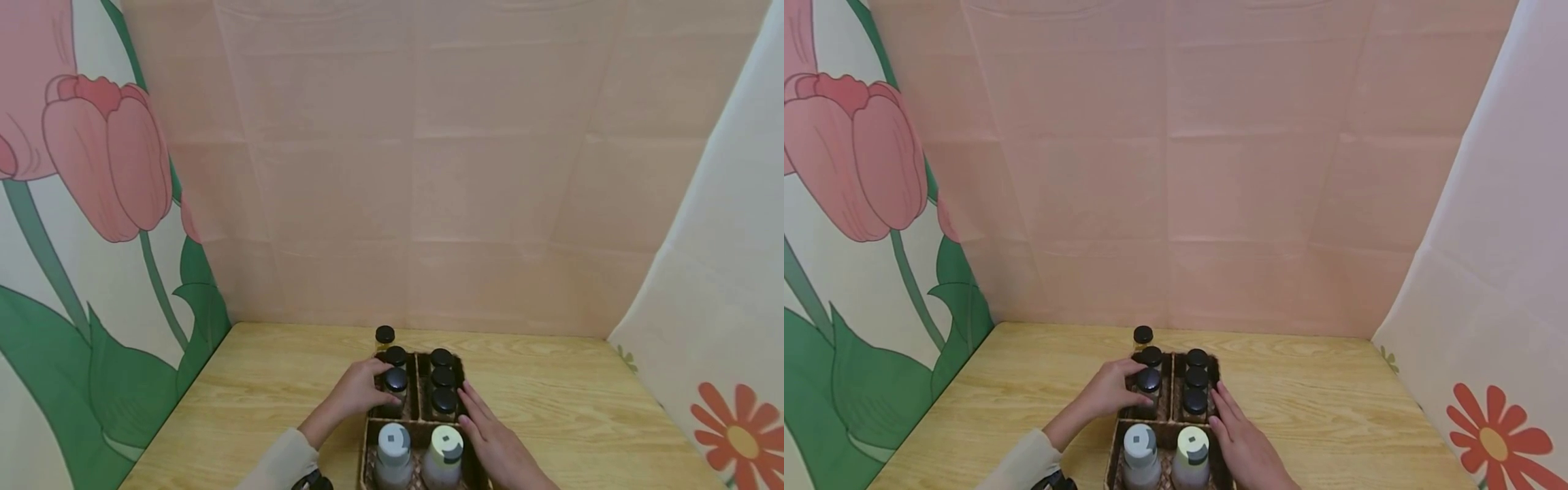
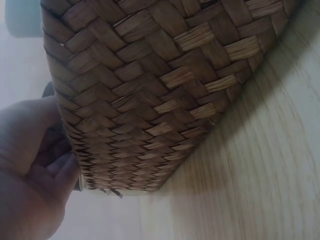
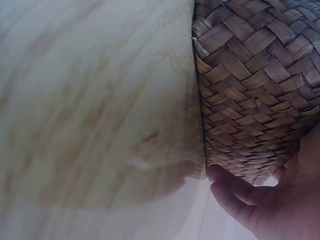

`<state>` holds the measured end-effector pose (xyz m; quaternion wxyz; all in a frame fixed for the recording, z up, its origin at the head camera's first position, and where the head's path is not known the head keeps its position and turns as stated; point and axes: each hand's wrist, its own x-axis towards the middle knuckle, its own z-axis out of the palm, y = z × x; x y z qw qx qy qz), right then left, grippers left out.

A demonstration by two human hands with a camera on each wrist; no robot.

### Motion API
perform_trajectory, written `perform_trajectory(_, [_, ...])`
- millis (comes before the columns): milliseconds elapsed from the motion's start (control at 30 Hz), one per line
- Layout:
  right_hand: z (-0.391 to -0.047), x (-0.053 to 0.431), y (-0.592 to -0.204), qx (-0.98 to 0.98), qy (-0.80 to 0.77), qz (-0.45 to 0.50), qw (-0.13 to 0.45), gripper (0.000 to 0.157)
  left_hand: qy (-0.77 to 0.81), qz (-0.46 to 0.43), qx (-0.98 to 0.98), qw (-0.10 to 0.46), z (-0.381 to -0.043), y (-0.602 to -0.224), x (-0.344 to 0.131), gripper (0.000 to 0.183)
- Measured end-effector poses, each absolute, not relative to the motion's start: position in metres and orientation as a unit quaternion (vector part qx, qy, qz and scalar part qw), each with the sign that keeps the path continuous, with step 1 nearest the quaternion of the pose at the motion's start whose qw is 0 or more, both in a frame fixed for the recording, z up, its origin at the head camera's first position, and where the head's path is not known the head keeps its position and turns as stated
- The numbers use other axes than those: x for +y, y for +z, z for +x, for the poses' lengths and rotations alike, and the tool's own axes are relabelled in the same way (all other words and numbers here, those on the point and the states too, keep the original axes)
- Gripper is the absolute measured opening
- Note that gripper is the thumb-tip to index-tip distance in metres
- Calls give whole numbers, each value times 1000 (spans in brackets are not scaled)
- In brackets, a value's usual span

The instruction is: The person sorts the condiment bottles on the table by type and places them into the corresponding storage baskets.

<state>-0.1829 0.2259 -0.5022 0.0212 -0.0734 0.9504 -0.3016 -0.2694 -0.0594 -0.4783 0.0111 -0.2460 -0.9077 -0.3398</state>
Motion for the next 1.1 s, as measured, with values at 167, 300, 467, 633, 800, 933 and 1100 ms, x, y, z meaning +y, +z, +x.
perform_trajectory(167, [-183,225,-502,951,-300,-77,15,66,-332,-231,-914,6,-269,-480,-58,69])
perform_trajectory(300, [-183,225,-502,951,-300,-76,16,67,-328,-224,-918,8,-268,-481,-57,70])
perform_trajectory(467, [-183,225,-501,950,-301,-76,18,68,-327,-218,-919,10,-268,-482,-57,69])
perform_trajectory(633, [-183,225,-501,950,-304,-74,25,68,-324,-213,-922,9,-267,-481,-56,71])
perform_trajectory(800, [-184,226,-501,949,-304,-70,31,67,-318,-208,-925,5,-266,-479,-55,71])
perform_trajectory(933, [-184,226,-502,950,-303,-70,32,67,-305,-205,-930,1,-265,-478,-53,71])
perform_trajectory(1100, [-184,225,-501,950,-304,-70,32,68,-286,-203,-937,-1,-265,-476,-51,71])
